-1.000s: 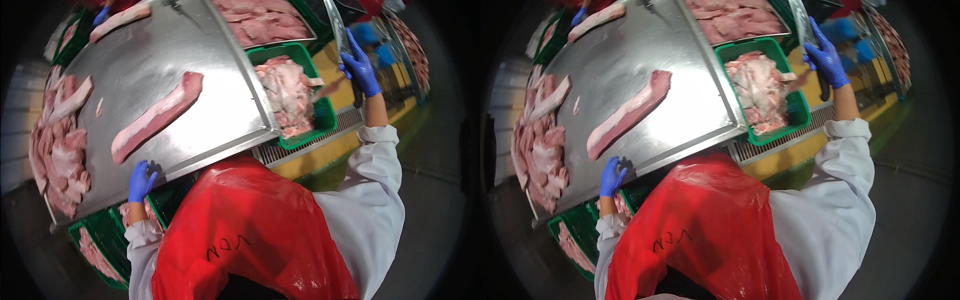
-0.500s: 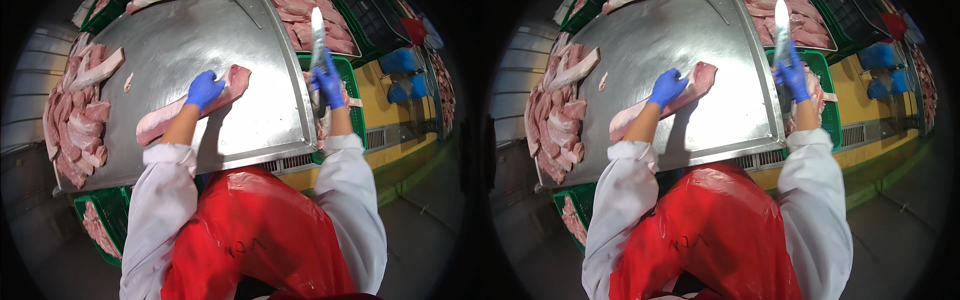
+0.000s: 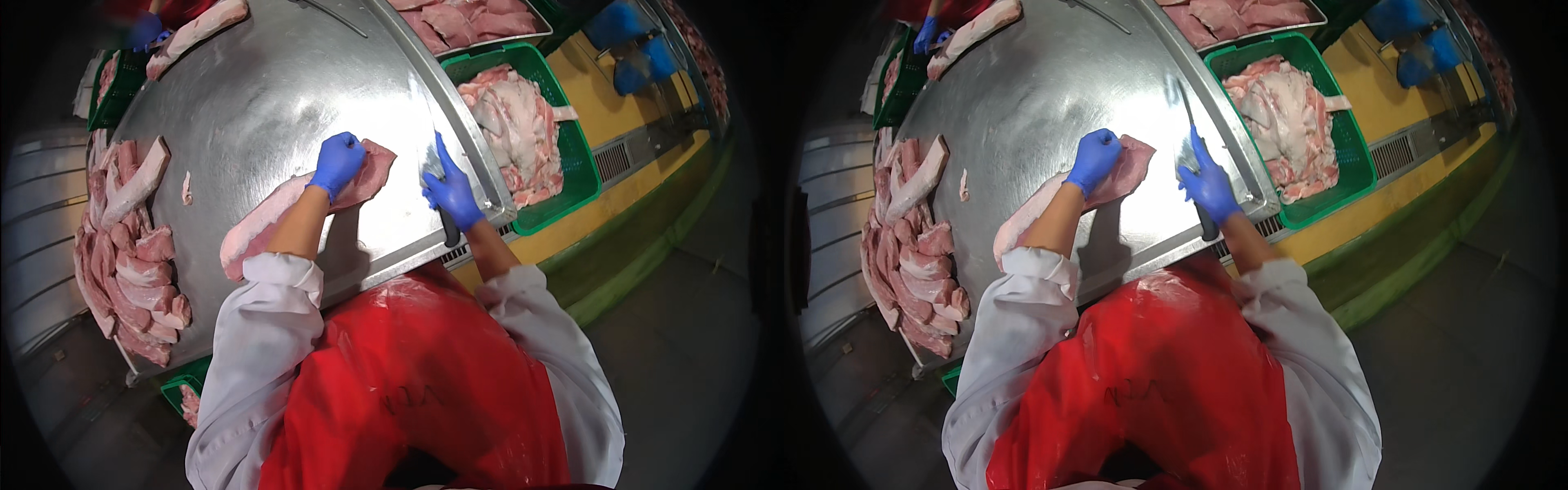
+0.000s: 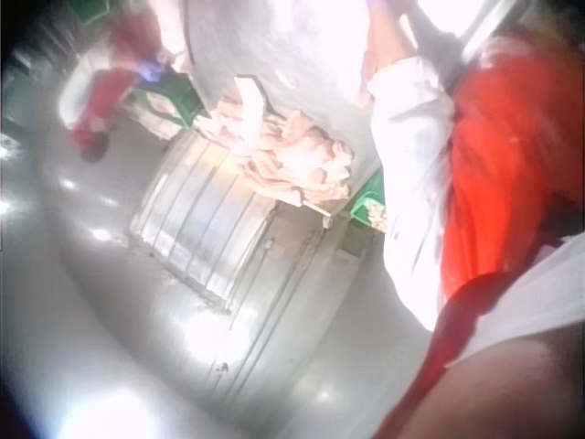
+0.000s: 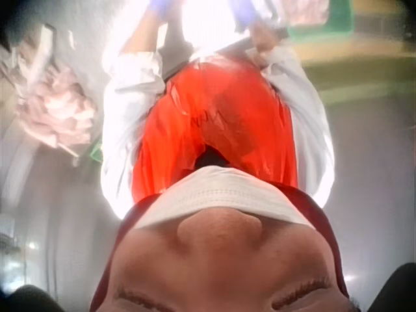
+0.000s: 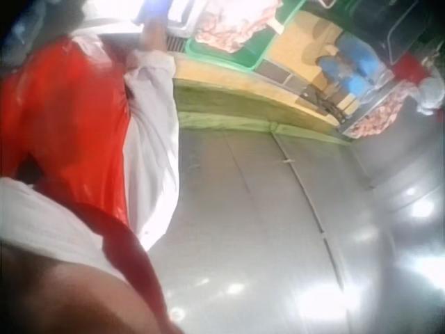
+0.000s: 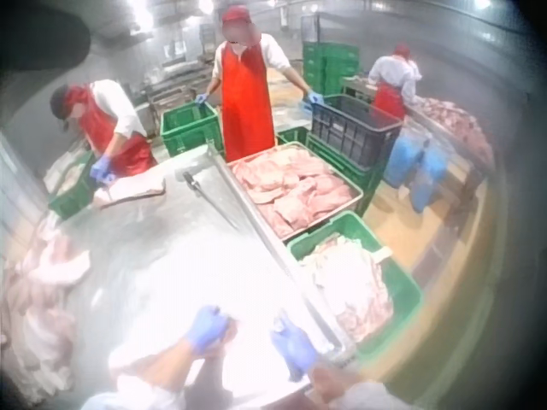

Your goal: The person trims fat from pork belly slabs using a knife on a stainless steel table. They repeatedly cut away fat layers and place the trimmed meat into green crates while coworkers work nearby.

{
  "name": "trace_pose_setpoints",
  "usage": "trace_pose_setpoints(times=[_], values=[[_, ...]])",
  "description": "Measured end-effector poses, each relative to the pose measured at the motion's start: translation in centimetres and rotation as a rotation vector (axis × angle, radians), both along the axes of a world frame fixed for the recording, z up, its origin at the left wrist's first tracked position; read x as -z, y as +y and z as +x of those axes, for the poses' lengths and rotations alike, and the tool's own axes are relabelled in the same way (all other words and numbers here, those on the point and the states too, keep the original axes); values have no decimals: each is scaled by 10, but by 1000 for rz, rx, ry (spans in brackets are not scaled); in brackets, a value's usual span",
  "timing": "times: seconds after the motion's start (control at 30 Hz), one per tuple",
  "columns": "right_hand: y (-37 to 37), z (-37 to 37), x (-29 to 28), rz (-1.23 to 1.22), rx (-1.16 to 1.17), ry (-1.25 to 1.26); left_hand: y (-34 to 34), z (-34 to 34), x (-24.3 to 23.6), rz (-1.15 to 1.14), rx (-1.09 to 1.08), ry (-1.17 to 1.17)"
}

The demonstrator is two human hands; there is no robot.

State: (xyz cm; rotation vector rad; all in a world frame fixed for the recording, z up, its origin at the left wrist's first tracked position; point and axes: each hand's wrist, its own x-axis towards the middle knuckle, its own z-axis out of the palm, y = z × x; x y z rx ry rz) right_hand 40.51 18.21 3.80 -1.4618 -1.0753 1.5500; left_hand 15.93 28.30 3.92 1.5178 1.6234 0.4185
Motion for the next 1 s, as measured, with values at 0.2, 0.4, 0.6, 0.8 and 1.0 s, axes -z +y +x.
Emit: trace_pose_setpoints(times=[0.2, 0.4, 0.6, 0.8, 1.0], values=[[57, -51, 9, 93, -156, -166, -11, -1, -3, 250, 70, 104], [-39, -7, 5, 178, -472, -220, -21, -8, -1, 306, 54, 159], [38, -55, -3, -23, -416, -46, -28, 3, -25, 295, 169, 136], [-46, -12, -9, -44, -557, -7, -22, -20, -20, 342, 133, 216], [40, -69, 12, 7, -475, 56, -22, -9, -31, 451, 209, 38]])
